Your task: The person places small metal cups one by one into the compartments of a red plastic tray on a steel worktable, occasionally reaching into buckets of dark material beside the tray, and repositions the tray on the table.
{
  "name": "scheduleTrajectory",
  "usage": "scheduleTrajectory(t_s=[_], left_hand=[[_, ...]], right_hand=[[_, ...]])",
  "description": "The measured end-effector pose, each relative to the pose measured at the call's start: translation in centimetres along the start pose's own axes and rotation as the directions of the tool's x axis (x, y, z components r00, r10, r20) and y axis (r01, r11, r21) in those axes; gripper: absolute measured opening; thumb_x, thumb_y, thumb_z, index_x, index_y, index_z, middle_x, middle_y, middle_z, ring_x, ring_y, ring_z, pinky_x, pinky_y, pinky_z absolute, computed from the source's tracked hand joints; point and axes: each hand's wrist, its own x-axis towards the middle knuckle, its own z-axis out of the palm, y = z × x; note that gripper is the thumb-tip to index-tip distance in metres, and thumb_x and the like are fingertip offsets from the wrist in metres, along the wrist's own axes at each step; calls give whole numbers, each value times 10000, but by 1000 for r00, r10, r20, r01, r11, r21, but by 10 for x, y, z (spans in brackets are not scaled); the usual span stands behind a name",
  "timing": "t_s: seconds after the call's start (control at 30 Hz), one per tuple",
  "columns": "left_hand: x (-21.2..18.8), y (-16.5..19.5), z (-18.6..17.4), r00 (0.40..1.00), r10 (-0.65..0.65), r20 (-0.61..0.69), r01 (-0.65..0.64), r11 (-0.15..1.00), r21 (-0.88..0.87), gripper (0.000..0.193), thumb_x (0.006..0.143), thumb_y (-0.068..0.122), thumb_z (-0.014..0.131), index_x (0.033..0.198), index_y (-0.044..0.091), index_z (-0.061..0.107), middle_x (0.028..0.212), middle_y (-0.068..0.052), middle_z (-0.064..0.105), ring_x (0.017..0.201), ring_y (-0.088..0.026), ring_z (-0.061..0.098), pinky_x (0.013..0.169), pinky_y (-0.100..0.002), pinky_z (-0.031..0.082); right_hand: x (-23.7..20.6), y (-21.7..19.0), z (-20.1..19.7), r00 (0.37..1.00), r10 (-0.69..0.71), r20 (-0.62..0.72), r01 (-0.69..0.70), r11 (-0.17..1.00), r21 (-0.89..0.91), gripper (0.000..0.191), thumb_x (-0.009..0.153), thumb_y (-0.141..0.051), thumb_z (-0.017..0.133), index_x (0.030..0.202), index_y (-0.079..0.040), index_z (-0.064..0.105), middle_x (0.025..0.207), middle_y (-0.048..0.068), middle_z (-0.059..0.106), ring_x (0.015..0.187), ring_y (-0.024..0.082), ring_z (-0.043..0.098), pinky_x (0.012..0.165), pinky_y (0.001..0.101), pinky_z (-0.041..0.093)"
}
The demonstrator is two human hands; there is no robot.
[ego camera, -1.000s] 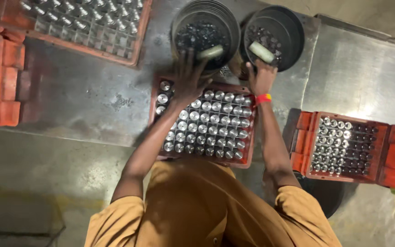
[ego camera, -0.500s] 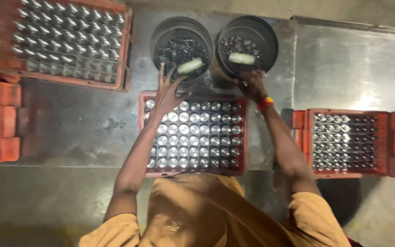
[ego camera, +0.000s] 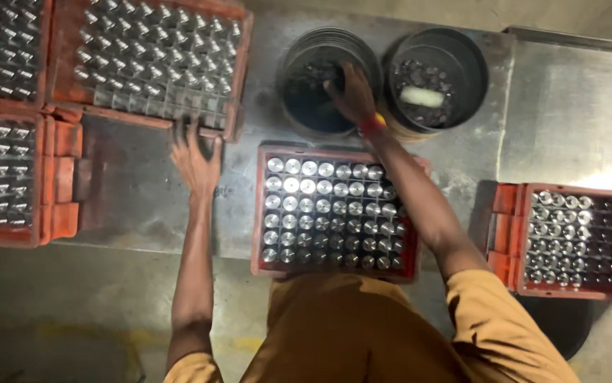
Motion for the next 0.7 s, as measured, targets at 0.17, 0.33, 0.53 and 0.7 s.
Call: scheduleTrajectory(t_s=[0.17, 0.33, 0.53, 0.7], left_hand=[[46, -8, 36, 991, 135, -16, -136, 990, -31, 523, 1041, 409, 608, 1443, 77, 564, 1552, -203, 441, 1454, -438, 375, 1212, -589, 251], [70, 7, 67, 986, 3, -167, 12, 996, 84, 262, 1065, 293, 534, 1207, 154, 705, 1306, -59, 665, 1192, -301, 607, 1138, -522, 368], [83, 17, 75, 986, -58, -158, 88, 978, 190, 280, 1051, 315, 521, 1198, 180, 717, 1279, -113, 668, 1072, -323, 603, 1060, -550, 364], [85, 26, 73, 991, -132, -13, 132, 974, 185, 361, 1087, 381, 492, 1300, 171, 693, 1216, -194, 640, 1156, -409, 558, 1085, -559, 331]], right_hand=[[66, -25, 33, 843, 418, 338, -293, 885, -362, 788, 898, -543, 720, 1529, -205, 391, 1541, 240, 367, 1401, 532, 352, 1121, 608, 382], [79, -56, 52, 761, 566, 316, -409, 797, -444, 951, 785, -689, 720, 1577, -355, 311, 1654, 217, 145, 1454, 638, 138, 1104, 739, 301], [78, -45, 77, 896, 304, 324, -134, 880, -456, 807, 922, -683, 673, 1552, -241, 432, 1584, 231, 314, 1391, 610, 298, 1133, 718, 352], [64, -39, 70, 909, 150, 388, -25, 951, -309, 623, 998, -581, 564, 1485, -197, 510, 1483, 274, 453, 1313, 519, 480, 1090, 626, 429]])
